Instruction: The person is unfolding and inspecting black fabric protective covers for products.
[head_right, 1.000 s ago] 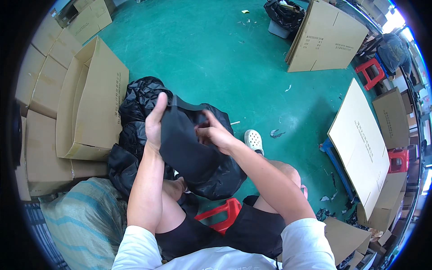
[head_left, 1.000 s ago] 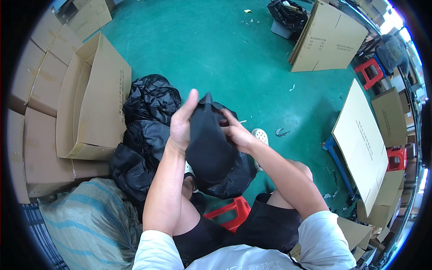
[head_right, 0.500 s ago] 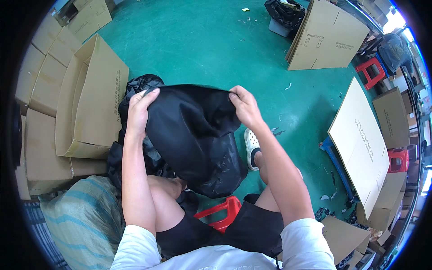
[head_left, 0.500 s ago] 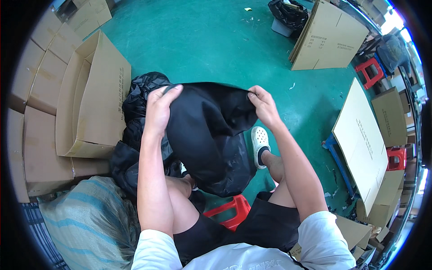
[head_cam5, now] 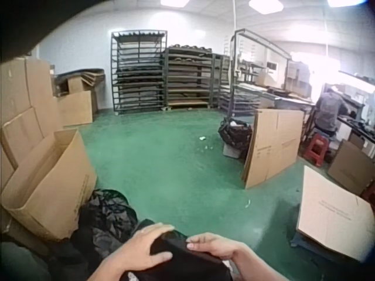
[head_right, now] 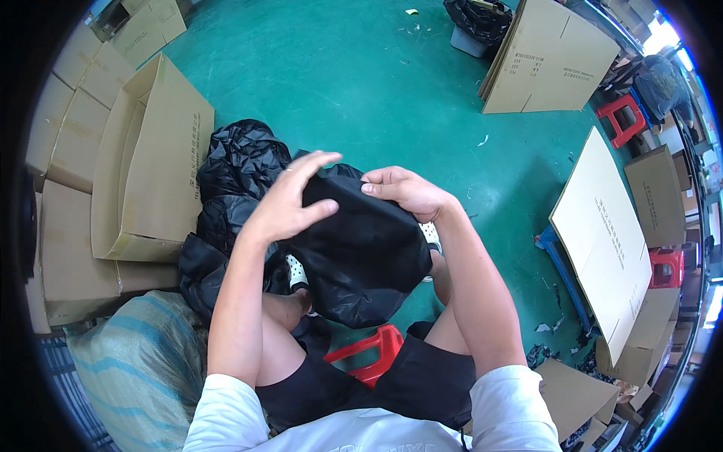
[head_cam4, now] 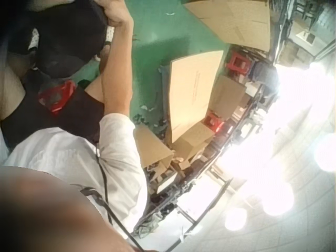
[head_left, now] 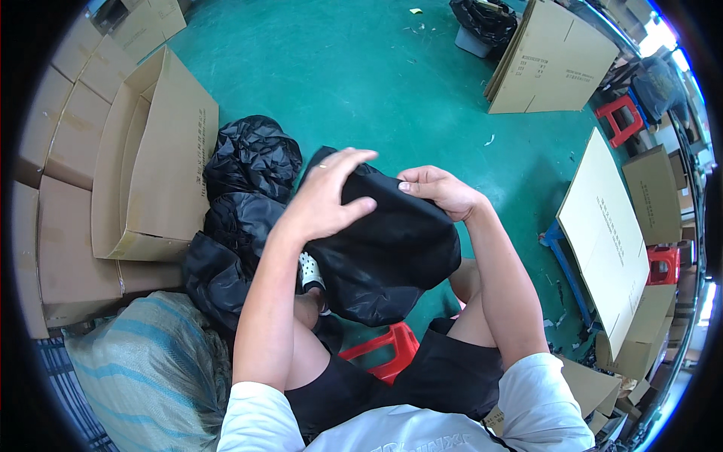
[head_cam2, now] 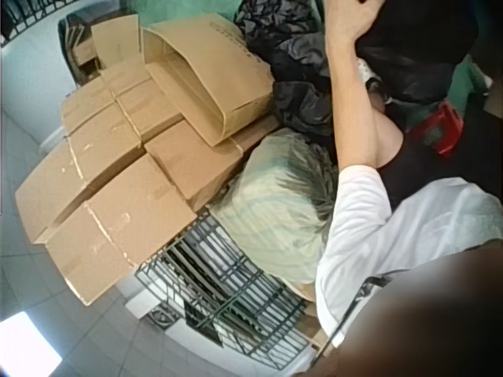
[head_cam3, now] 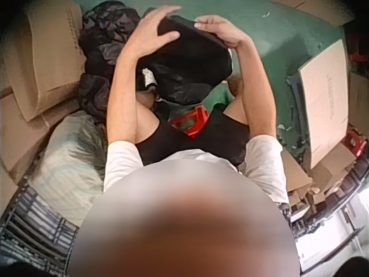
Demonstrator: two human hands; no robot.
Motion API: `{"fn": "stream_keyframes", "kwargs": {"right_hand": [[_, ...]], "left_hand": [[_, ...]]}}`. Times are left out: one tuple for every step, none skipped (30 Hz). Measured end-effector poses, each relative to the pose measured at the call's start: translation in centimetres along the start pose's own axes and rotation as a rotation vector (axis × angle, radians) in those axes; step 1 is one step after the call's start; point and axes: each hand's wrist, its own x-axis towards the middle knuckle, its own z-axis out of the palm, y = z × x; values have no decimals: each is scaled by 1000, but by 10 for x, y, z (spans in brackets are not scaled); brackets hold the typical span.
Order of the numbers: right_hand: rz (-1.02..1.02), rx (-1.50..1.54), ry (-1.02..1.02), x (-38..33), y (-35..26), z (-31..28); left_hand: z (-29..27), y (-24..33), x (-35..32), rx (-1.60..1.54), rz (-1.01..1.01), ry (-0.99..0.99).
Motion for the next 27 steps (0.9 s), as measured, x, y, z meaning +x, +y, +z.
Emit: {"fn": "stream_keyframes", "kwargs": {"right_hand": [[4,19,-19,2,1,4],[9,38,-39,4,3,6],[10,39,-36,5,5,3],[10,4,-72,8,8,-2],[11,-31,-108,10,10,-7],[15,-9,-102,11,9,-8],[16,-8,-103,9,7,-9],[53,-10,-100,7,5,-9],[88,-12,-98,3,1,-9],[102,-25,-126,-2,-4,-7],[102,-25,-127,-5,-6,-8],[88,-97,-143,-8,-7,-10],[73,-170,-158,-11,-8,-12],[54,-227,-148,-14,-9,-13],[52,-227,-149,-15,-9,-14],[47,-247,-128,-16,-9,-15],[42,-267,-107,-16,-9,-15],[41,-269,-101,-14,-5,-20],[-33,-346,30,-8,0,-27],[-107,-422,161,-5,4,-34],[-107,-422,157,-2,2,-27],[-177,-478,343,1,-2,-19],[-247,-532,531,3,-4,-14],[-266,-653,631,5,-3,-20],[-267,-656,636,7,0,-26],[-399,-569,676,9,3,-31],[-529,-477,709,11,3,-29]], "left_hand": [[10,-1,0,-45,74,-9],[16,-3,1,-95,37,-94],[18,6,5,-99,-21,-156],[16,10,8,-141,-118,-222],[15,13,11,-182,-215,-287],[13,12,12,-183,-217,-287],[9,10,12,-214,-278,-304],[7,8,11,-245,-339,-321],[6,5,10,-299,-269,-213],[2,2,8,-344,-265,-136],[-4,-1,7,-388,-260,-59],[-7,-8,6,-478,-305,-19],[-12,-14,5,-497,-277,15],[-15,-18,3,-535,-276,64],[-21,-18,1,-570,-275,113],[-23,-24,-1,-613,-311,154],[-26,-26,-2,-663,-300,206],[-27,-25,-2,-688,-299,231],[-27,-23,-1,-713,-298,257],[-26,-23,0,-715,-293,255],[-26,-25,-1,-696,-297,275],[-26,-26,-2,-676,-301,294],[-26,-27,-4,-674,-303,296],[-25,-25,-2,-619,-297,304],[-23,-24,0,-564,-290,311],[-21,-24,2,-568,-286,310],[-19,-26,3,-563,-268,344]]}}
